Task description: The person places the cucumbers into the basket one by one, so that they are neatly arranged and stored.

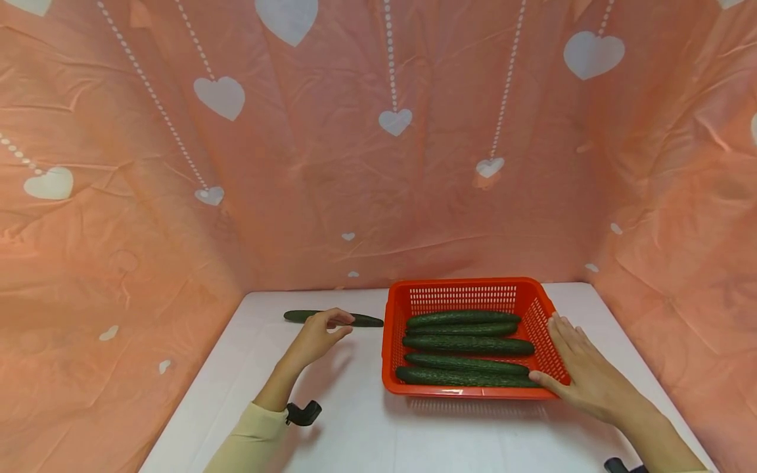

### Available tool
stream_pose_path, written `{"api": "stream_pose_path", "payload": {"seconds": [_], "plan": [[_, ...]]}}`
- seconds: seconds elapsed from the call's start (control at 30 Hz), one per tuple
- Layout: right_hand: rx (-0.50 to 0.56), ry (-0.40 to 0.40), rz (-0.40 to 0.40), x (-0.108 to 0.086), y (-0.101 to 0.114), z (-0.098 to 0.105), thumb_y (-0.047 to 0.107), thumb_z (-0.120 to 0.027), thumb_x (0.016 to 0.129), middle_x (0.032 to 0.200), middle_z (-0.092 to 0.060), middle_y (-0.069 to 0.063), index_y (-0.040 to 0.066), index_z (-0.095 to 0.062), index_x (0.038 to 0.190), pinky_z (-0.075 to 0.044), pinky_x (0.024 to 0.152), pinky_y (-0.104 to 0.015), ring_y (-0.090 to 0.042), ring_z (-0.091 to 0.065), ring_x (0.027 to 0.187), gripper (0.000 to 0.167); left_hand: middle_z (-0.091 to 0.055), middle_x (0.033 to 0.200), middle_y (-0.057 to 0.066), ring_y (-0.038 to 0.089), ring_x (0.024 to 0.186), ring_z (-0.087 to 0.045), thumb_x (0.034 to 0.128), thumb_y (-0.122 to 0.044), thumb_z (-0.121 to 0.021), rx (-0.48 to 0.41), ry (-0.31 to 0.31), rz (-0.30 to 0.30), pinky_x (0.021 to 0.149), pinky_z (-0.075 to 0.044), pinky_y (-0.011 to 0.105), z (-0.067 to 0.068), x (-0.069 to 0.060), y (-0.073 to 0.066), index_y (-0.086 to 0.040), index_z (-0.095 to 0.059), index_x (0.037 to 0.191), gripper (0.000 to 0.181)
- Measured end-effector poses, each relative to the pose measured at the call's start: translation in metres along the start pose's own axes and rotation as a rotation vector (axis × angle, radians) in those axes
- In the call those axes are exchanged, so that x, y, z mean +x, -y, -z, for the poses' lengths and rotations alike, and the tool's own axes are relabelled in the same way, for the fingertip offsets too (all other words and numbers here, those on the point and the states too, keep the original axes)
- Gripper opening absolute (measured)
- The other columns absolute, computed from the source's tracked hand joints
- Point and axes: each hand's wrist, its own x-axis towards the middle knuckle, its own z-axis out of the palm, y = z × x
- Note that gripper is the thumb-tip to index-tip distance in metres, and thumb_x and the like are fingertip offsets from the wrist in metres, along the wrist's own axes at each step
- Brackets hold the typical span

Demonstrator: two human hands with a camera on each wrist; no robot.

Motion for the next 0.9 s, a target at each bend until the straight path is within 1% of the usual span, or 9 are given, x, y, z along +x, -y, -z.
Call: {"api": "stream_pose_path", "payload": {"seconds": [0.23, 0.4, 0.5, 0.57, 0.67, 0.7, 0.83, 0.9], "plan": [[-0.005, -0.011, 0.015, 0.001, -0.002, 0.000, 0.040, -0.077, 0.098, 0.175, -0.015, -0.029, -0.008, -0.018, 0.167, 0.014, 0.124, -0.016, -0.007, 0.011, 0.163, 0.103, -0.077, 0.119, 0.013, 0.036, 0.116, -0.071, 0.0970, -0.003, -0.078, 0.075, -0.012, 0.011, 0.104, -0.055, 0.054, 0.018, 0.000, 0.036, -0.002, -0.075, 0.119, 0.023], [-0.001, -0.019, 0.021, 0.000, -0.001, -0.001, 0.040, -0.077, 0.098, 0.175, -0.016, -0.029, -0.007, -0.018, 0.168, 0.013, 0.124, -0.016, -0.005, 0.011, 0.162, 0.103, -0.074, 0.124, 0.016, 0.039, 0.122, -0.068, 0.0961, -0.001, -0.078, 0.117, -0.003, 0.010, 0.109, -0.051, 0.055, 0.029, 0.001, 0.055, -0.002, -0.075, 0.121, 0.025], [0.000, -0.014, 0.016, 0.000, 0.000, -0.001, 0.040, -0.077, 0.098, 0.175, -0.016, -0.029, -0.006, -0.018, 0.168, 0.013, 0.124, -0.016, -0.004, 0.012, 0.162, 0.103, -0.073, 0.127, 0.018, 0.041, 0.127, -0.065, 0.0972, 0.000, -0.077, 0.130, 0.009, -0.007, 0.113, -0.048, 0.056, 0.033, 0.003, 0.065, -0.001, -0.074, 0.122, 0.025], [-0.003, -0.012, 0.013, 0.000, 0.000, 0.000, 0.040, -0.077, 0.098, 0.175, -0.016, -0.029, -0.006, -0.018, 0.168, 0.013, 0.124, -0.016, -0.003, 0.012, 0.162, 0.103, -0.071, 0.129, 0.019, 0.041, 0.131, -0.062, 0.0982, -0.001, -0.076, 0.127, 0.030, 0.000, 0.116, -0.045, 0.056, 0.036, 0.005, 0.072, 0.000, -0.074, 0.123, 0.025], [-0.003, -0.010, 0.010, 0.000, 0.000, 0.000, 0.040, -0.077, 0.098, 0.175, -0.017, -0.029, -0.006, -0.018, 0.168, 0.013, 0.124, -0.016, -0.004, 0.012, 0.162, 0.102, -0.070, 0.131, 0.020, 0.043, 0.133, -0.060, 0.0986, -0.002, -0.076, 0.141, 0.051, 0.004, 0.117, -0.044, 0.057, 0.039, 0.008, 0.081, 0.000, -0.073, 0.124, 0.026], [-0.002, -0.011, 0.010, 0.000, 0.001, 0.000, 0.039, -0.077, 0.098, 0.175, -0.017, -0.029, -0.006, -0.018, 0.168, 0.013, 0.124, -0.016, -0.005, 0.011, 0.162, 0.102, -0.069, 0.132, 0.020, 0.043, 0.134, -0.059, 0.0988, -0.003, -0.076, 0.147, 0.056, 0.013, 0.118, -0.043, 0.058, 0.040, 0.010, 0.084, 0.000, -0.073, 0.125, 0.027], [-0.002, -0.014, 0.008, 0.000, 0.001, 0.000, 0.039, -0.077, 0.098, 0.174, -0.018, -0.031, -0.006, -0.018, 0.168, 0.014, 0.124, -0.016, -0.007, 0.011, 0.163, 0.101, -0.066, 0.136, 0.023, 0.046, 0.136, -0.056, 0.0994, -0.004, -0.075, 0.188, 0.070, 0.013, 0.118, -0.041, 0.061, 0.042, 0.016, 0.092, 0.001, -0.070, 0.130, 0.031], [-0.003, -0.014, 0.005, 0.001, 0.002, 0.001, 0.039, -0.076, 0.098, 0.174, -0.018, -0.031, -0.006, -0.018, 0.168, 0.014, 0.123, -0.015, -0.006, 0.012, 0.162, 0.101, -0.065, 0.139, 0.024, 0.047, 0.138, -0.054, 0.0997, -0.005, -0.075, 0.201, 0.078, 0.026, 0.119, -0.040, 0.061, 0.043, 0.017, 0.095, 0.001, -0.069, 0.133, 0.034]]}}
